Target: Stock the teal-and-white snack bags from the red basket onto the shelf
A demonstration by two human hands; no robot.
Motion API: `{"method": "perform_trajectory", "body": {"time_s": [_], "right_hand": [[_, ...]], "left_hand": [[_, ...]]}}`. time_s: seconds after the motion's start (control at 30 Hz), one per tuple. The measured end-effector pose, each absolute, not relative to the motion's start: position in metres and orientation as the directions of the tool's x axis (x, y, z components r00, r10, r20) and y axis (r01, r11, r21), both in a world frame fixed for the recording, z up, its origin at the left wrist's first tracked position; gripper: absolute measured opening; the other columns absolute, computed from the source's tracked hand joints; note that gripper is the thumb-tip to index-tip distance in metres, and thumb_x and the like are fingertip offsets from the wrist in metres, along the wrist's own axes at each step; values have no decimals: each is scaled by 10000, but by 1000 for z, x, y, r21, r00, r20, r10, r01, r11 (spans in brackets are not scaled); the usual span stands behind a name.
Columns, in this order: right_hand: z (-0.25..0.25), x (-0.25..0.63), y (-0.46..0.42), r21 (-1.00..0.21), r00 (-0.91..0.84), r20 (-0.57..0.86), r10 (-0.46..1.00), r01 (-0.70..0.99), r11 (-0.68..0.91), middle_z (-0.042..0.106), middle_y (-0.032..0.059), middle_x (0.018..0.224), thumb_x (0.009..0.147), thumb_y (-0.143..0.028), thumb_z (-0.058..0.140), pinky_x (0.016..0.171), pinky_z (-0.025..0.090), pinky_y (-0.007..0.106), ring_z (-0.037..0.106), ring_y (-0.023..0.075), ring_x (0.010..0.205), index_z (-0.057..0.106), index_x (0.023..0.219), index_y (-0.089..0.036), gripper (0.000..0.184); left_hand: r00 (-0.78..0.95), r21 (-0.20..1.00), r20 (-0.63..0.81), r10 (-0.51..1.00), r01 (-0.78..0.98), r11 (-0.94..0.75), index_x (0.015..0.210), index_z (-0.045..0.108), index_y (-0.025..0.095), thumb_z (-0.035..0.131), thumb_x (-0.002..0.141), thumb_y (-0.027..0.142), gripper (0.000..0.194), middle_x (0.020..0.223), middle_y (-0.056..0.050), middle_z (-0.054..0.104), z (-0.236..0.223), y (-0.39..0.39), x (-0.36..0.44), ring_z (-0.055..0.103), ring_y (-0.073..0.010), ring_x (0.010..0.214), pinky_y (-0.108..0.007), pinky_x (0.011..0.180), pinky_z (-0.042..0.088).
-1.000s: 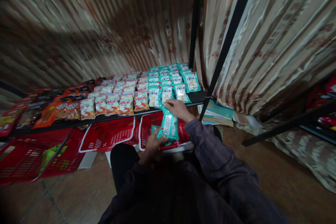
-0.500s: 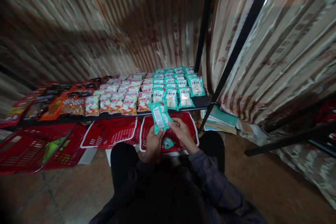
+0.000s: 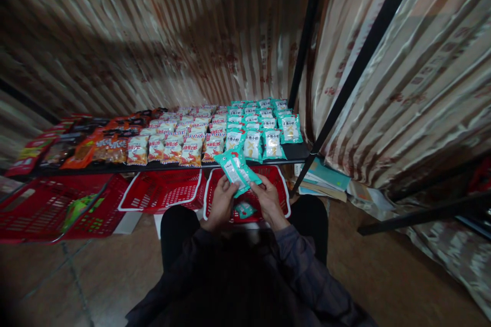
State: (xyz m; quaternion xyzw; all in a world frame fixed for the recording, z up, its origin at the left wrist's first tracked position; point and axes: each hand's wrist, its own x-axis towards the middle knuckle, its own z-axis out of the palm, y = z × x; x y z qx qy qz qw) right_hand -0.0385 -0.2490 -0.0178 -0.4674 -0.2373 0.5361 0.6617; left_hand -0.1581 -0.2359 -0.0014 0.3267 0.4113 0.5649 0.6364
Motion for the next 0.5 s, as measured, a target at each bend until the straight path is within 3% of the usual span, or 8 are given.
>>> {"method": "perform_trajectory", "body": {"time_s": [0.1, 0.33, 0.5], "right_hand": [[-18, -36, -252, -867, 286, -210, 935, -497, -43, 723, -20, 737, 476, -375, 876, 684, 504, 294, 637, 154, 664, 702, 917, -229, 496], [-22, -25, -255, -905, 262, -178, 949, -423, -53, 719, -14, 756, 488, -434, 864, 649, 495, 293, 620, 157, 648, 708, 929, -242, 506], [-23, -17, -255, -927, 268, -170, 948, -371, -62, 718, -9, 756, 468, -457, 865, 670, 506, 313, 631, 174, 668, 710, 925, -237, 531]], "left_hand": [[-28, 891, -119, 992, -445, 94, 1077, 566, 198, 775, 641, 355, 508, 1140, -90, 676, 17, -223, -167, 637, -216, 1049, -342, 912, 469], [-119, 956, -72, 990, -291, 35, 858, 666, 148, 819, 536, 438, 459, 786, -24, 688, 38, -184, -194, 616, -151, 739, -291, 755, 464], [57, 992, -65, 996, -102, 70, 750, 719, 149, 851, 464, 429, 421, 723, -16, 684, 45, -173, -205, 577, -141, 695, -276, 719, 448]]}}
